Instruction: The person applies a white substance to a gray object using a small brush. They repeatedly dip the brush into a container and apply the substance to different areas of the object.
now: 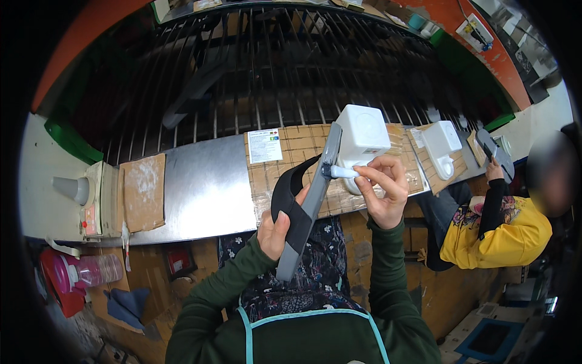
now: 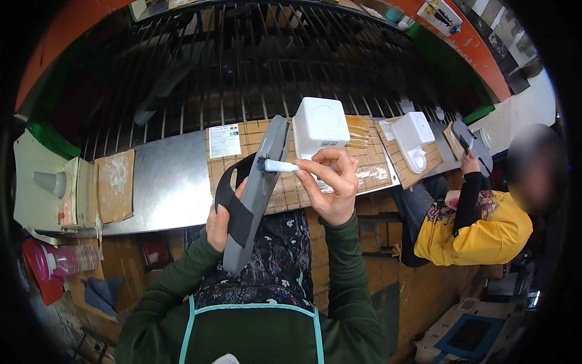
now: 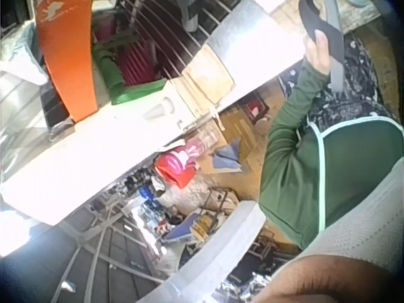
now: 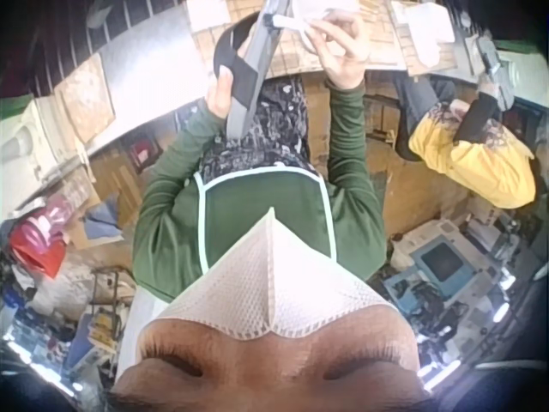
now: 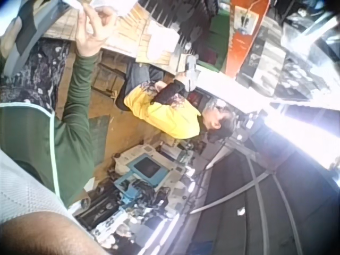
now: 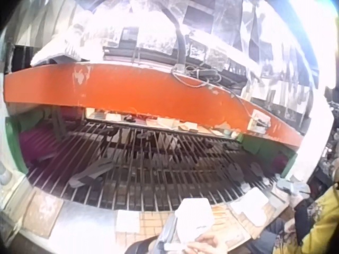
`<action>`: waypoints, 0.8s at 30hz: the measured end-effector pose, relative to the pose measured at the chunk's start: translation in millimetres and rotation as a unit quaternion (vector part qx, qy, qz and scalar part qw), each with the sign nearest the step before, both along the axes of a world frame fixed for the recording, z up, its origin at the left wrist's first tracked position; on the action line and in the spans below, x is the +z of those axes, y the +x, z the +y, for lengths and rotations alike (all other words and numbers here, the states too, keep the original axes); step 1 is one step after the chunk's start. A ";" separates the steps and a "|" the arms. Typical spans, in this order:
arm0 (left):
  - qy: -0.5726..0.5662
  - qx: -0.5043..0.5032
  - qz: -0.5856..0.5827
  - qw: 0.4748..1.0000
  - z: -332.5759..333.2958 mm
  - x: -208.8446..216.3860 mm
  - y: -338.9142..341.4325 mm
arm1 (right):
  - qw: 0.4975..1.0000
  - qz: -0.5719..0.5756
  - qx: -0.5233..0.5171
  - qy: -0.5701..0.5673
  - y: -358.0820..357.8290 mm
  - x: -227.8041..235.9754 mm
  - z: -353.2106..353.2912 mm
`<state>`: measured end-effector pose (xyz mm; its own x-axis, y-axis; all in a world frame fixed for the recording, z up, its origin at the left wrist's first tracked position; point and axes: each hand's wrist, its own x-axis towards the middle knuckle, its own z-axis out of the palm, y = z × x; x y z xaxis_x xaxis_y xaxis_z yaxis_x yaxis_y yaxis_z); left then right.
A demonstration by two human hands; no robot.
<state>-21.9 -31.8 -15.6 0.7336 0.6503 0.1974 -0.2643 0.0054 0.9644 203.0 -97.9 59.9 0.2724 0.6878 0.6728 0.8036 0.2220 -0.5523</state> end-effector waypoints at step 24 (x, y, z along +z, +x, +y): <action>-0.026 0.080 0.019 0.996 2.7 27.4 10.9 | 0.998 -0.047 -0.012 -0.025 -14.7 -5.5 1.3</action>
<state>-11.0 -29.1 11.8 0.6255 0.7683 0.1358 -0.2300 0.0153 0.9731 188.3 -96.6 54.4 0.2270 0.7153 0.6610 0.8575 0.1750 -0.4838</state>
